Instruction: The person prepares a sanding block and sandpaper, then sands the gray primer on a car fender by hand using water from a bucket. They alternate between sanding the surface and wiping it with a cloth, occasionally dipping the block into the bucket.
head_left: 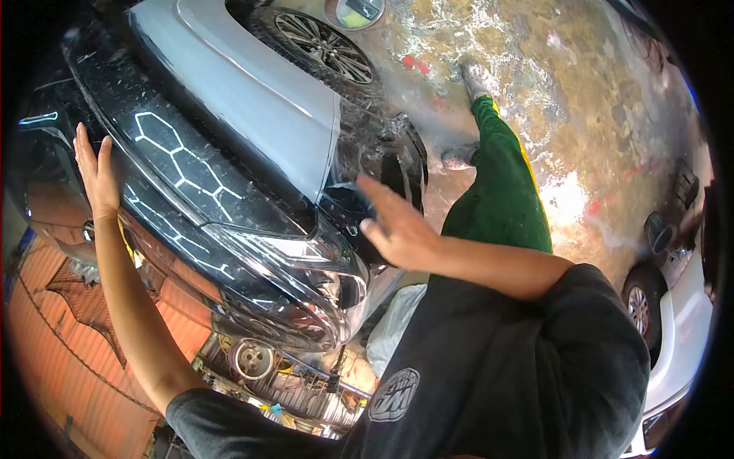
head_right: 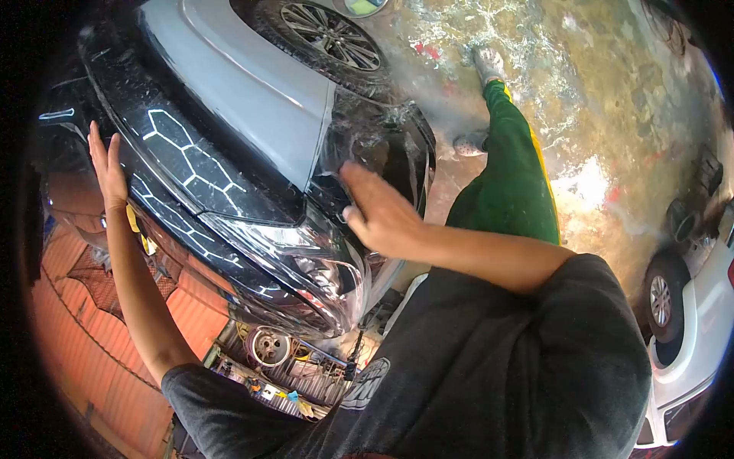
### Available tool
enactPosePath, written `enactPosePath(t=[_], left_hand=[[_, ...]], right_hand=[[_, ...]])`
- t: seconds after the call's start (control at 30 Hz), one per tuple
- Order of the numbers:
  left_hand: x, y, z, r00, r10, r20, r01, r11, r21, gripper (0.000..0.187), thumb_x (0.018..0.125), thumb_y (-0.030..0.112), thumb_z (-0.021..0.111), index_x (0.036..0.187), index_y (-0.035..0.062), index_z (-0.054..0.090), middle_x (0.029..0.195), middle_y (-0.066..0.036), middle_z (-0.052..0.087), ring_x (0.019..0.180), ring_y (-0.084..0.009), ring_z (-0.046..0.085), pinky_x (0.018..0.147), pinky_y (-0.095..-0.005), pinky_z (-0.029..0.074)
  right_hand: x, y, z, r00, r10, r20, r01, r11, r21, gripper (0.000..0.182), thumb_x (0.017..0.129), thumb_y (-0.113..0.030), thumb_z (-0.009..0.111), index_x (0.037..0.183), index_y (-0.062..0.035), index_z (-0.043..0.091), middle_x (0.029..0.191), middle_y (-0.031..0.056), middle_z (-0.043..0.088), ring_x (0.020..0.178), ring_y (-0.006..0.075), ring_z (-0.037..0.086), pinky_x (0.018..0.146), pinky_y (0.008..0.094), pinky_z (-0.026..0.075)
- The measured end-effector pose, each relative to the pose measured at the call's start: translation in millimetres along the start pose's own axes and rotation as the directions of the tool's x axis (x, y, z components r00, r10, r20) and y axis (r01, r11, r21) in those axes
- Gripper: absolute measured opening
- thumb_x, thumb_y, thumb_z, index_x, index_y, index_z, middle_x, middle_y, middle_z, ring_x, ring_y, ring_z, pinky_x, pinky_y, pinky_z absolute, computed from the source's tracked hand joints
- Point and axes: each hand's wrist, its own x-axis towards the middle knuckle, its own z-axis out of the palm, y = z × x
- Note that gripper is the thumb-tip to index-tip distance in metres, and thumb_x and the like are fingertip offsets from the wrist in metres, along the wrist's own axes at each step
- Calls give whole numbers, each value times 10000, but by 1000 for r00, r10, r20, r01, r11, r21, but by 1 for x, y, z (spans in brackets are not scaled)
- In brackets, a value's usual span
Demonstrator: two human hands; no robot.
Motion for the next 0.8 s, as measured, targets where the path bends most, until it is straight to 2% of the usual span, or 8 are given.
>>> enactPosePath(t=[0.03, 0.23, 0.4, 0.5, 0.53, 0.6, 0.7, 0.8], left_hand=[[0, -5, 0, 1000, 14, 6, -14, 1000, 10, 680, 1060, 382, 488, 1627, 66, 284, 1708, -127, 241, 1588, -326, 148, 1279, -418, 93], [0, -7, 3, 1000, 13, 5, -13, 1000, 22, 673, 1067, 382, 476, 1635, 86, 272, 1720, -111, 214, 1593, -321, 132, 1279, -416, 89], [1, -8, 3, 1000, 6, 5, -7, 999, 43, 675, 1065, 384, 481, 1634, 87, 273, 1718, -115, 216, 1593, -324, 131, 1279, -416, 96], [-1, -15, 5, 998, 61, 15, -62, 995, 83, 678, 1063, 387, 485, 1633, 86, 275, 1718, -117, 218, 1592, -326, 134, 1279, -415, 100], [-1, -26, 5, 991, 130, 25, -132, 984, 119, 679, 1062, 387, 487, 1633, 86, 276, 1717, -118, 219, 1591, -328, 136, 1279, -415, 99], [-1, -43, 5, 977, 206, 60, -214, 960, 181, 686, 1058, 387, 499, 1632, 83, 279, 1715, -123, 222, 1589, -331, 141, 1279, -418, 99], [-3, -22, 2, 993, 116, 26, -118, 991, 60, 695, 1054, 394, 507, 1632, 83, 281, 1711, -134, 230, 1588, -331, 144, 1278, -420, 101], [0, -12, 6, 999, 38, -35, -39, 999, -15, 444, 1068, 286, 499, 1494, 162, 521, 1707, -131, 240, 1574, -374, 182, 1275, -442, 131]], right_hand=[[8, 2, -6, 997, -37, -72, 29, 994, -102, 669, 974, -198, 587, 1527, 79, 333, 1611, 281, 307, 1483, 433, 341, 1248, 471, 276], [79, 44, 2, 988, -79, -135, 41, 964, -264, 657, 1007, -240, 554, 1556, 38, 325, 1631, 245, 296, 1515, 424, 284, 1243, 530, 252], [71, 24, 29, 998, -7, -59, -13, 946, -323, 713, 1059, -386, 471, 1591, 41, 264, 1692, 228, 186, 1584, 369, 131, 1280, 526, 127], [26, -3, 44, 976, -148, 162, 214, 811, -544, 772, 1038, -479, 464, 1578, 49, 302, 1692, 207, 209, 1586, 346, 149, 1264, 582, 133], [20, -6, 46, 965, -196, 176, 257, 845, -469, 730, 1048, -466, 454, 1571, 27, 328, 1695, 183, 219, 1579, 342, 174, 1250, 610, 145], [32, -2, 38, 986, -145, 84, 168, 857, -488, 709, 1054, -468, 441, 1569, 9, 340, 1696, 166, 225, 1573, 346, 188, 1245, 618, 145], [59, 10, 37, 986, -118, -121, 41, 860, -509, 690, 1062, -482, 417, 1567, -15, 358, 1680, 152, 270, 1563, 355, 211, 1236, 627, 165], [32, -5, 48, 981, -193, 34, 186, 869, -458, 695, 1055, -479, 439, 1567, -16, 357, 1683, 146, 267, 1562, 355, 214, 1237, 630, 162]])
